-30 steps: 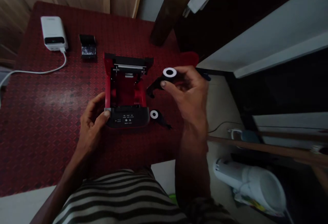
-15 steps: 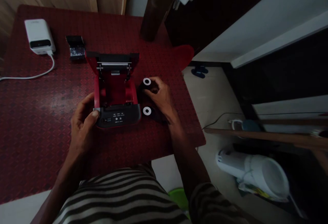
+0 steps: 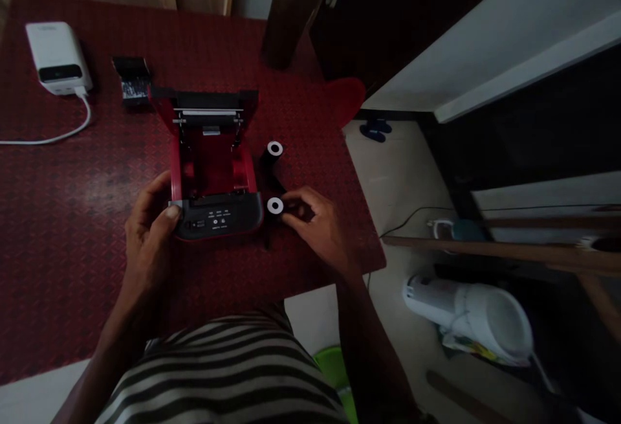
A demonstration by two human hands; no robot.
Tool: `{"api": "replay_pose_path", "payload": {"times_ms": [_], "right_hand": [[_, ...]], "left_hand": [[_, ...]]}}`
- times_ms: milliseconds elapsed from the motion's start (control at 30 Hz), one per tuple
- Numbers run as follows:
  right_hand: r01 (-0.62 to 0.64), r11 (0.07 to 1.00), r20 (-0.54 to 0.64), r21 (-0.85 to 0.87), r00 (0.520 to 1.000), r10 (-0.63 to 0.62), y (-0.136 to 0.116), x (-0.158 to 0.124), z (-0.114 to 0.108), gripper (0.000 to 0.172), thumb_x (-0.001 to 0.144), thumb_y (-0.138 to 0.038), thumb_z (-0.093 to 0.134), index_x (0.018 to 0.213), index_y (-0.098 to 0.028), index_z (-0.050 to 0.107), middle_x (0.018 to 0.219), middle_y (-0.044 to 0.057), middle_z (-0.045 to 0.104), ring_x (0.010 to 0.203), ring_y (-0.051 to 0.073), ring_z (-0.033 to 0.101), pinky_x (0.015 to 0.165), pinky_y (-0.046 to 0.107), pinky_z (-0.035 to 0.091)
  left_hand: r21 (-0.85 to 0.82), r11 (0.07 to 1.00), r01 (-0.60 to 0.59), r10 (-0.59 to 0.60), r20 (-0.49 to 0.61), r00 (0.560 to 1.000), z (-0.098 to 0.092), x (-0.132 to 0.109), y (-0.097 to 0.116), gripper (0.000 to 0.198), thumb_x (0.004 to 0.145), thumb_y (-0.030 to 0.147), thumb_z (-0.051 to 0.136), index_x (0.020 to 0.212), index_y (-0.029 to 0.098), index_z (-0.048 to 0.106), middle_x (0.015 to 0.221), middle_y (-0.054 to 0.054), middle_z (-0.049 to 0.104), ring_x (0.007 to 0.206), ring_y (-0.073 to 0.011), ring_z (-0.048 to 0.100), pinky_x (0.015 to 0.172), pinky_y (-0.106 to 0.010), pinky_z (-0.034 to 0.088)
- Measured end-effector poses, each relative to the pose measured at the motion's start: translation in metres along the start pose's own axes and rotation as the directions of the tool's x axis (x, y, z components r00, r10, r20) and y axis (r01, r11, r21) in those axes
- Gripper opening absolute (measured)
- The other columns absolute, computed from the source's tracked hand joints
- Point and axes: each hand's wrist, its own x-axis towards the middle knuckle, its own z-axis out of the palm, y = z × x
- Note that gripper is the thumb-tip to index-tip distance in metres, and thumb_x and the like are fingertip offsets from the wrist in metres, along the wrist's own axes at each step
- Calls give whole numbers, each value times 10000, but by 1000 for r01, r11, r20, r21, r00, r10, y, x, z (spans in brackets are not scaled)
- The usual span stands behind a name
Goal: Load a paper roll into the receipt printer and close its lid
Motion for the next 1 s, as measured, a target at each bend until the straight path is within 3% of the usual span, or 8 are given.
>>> {"api": "replay_pose_path", "payload": {"times_ms": [133, 233, 400, 567, 667, 767, 867, 1000], "right_hand": [[-46, 998, -67, -44, 997, 43, -7, -5, 16, 214, 892, -205, 823, 1095, -271, 808, 1059, 45, 872, 935, 262, 798, 904, 427, 659], [12, 999, -89, -44, 996, -16, -9, -5, 26, 295, 933, -200, 802, 1215, -277, 845, 1185, 77, 895, 1071, 296, 836, 984, 474, 681], [48, 999, -95, 13, 994, -46, -7, -4, 40, 246, 968, -187, 747, 1176, -279, 840, 1231, 79, 907, 1185, 297, 853, 1091, 500, 680], [-23, 985, -96, 173, 995, 40, -15, -12, 19, 290, 1012, -320, 779, 1301, -298, 788, 1315, 71, 898, 1218, 287, 862, 1071, 474, 693], [33, 992, -35, 125, 999, -29, -41, -10, -11, 330, 1073, -345, 768, 1402, -323, 761, 1389, 59, 874, 1298, 288, 838, 1111, 483, 674], [195, 981, 54, -12, 979, -194, -76, 8, -31, 392, 1099, -276, 733, 1488, -321, 719, 1453, 59, 846, 1331, 287, 816, 1169, 493, 648], [355, 926, 163, -127, 929, -333, -104, 37, -28, 473, 1040, -170, 750, 1494, -290, 688, 1481, 72, 826, 1333, 298, 805, 1182, 492, 648], [464, 843, 372, -272, 859, -352, -125, 74, -1, 346, 1026, -69, 756, 1309, -269, 743, 1323, 58, 843, 1241, 300, 791, 1153, 506, 643]], "left_hand": [[19, 1000, -10, 10, 2, 1000, -1, 1, -1, 642, 957, 627, 909, 1469, 246, 841, 1518, -103, 850, 1466, -402, 755, 1245, -511, 633], [19, 1000, -11, 11, 25, 1000, -2, 3, -2, 624, 967, 634, 903, 1479, 282, 843, 1526, -76, 851, 1471, -404, 752, 1275, -540, 620], [7, 1000, -17, 17, 25, 1000, -3, 4, -4, 624, 968, 631, 910, 1470, 266, 845, 1515, -83, 854, 1456, -404, 756, 1269, -538, 624], [6, 1000, -19, 19, 50, 999, -2, 5, -3, 616, 980, 629, 896, 1479, 274, 839, 1532, -84, 853, 1461, -402, 764, 1273, -546, 627], [8, 1000, -20, 19, 45, 999, -2, 5, -2, 595, 983, 592, 893, 1479, 268, 836, 1530, -90, 851, 1474, -407, 760, 1285, -549, 626], [19, 1000, -13, 12, 41, 999, -2, 4, 0, 571, 1008, 570, 880, 1484, 261, 826, 1521, -98, 851, 1460, -407, 770, 1272, -555, 639], [-10, 1000, -17, 17, 49, 999, -1, 2, 0, 567, 1005, 568, 882, 1481, 265, 822, 1488, -106, 860, 1409, -398, 803, 1212, -544, 678], [-41, 999, -13, 17, 93, 996, -1, 2, 0, 579, 1007, 584, 875, 1494, 279, 809, 1491, -113, 865, 1400, -381, 821, 1203, -543, 690]]}}
